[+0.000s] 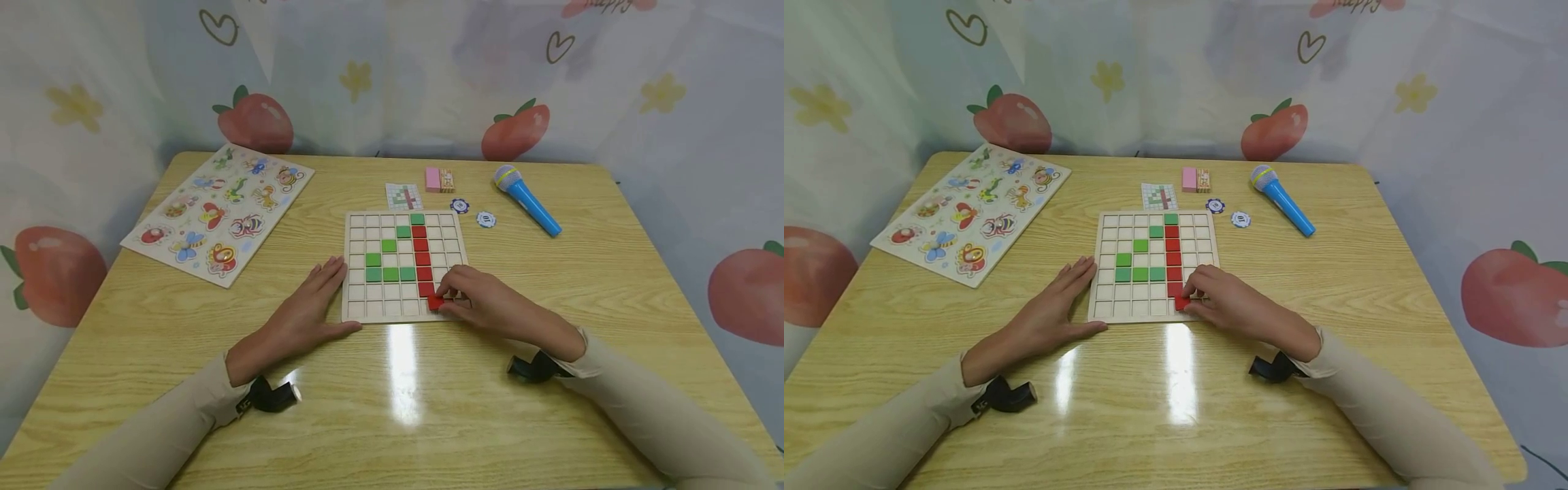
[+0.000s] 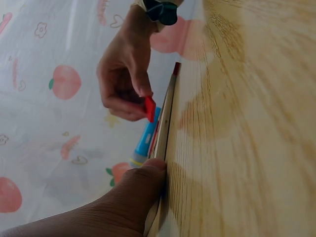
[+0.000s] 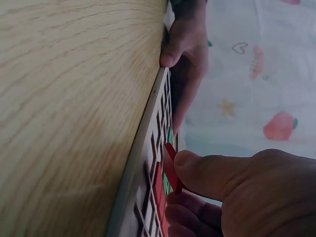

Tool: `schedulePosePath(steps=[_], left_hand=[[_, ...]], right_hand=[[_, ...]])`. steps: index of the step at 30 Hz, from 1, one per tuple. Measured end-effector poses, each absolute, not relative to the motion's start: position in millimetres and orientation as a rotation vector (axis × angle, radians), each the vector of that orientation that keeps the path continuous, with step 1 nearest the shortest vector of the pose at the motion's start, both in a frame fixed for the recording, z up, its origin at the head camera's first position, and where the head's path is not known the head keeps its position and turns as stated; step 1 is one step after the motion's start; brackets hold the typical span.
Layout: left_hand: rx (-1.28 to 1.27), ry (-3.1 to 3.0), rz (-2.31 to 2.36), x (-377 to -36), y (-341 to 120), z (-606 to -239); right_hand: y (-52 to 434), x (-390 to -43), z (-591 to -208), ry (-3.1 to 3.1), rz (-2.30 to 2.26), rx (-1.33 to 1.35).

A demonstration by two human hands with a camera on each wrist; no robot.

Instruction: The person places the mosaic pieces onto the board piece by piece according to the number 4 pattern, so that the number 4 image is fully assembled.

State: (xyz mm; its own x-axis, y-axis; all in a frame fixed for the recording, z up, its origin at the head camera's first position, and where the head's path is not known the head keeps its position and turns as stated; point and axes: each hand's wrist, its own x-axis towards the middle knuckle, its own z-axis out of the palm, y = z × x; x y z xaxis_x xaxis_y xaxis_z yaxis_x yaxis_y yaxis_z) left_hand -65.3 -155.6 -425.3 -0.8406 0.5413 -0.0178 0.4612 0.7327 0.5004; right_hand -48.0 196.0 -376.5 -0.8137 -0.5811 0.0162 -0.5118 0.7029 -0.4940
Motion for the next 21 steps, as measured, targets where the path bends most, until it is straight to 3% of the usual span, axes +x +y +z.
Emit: schedulePosePath(steps=[21], left_hand=[[0.814, 2.758, 0.748, -65, -156, -425]], right_hand=[[182, -44, -384, 2.766, -0.669, -1.087]])
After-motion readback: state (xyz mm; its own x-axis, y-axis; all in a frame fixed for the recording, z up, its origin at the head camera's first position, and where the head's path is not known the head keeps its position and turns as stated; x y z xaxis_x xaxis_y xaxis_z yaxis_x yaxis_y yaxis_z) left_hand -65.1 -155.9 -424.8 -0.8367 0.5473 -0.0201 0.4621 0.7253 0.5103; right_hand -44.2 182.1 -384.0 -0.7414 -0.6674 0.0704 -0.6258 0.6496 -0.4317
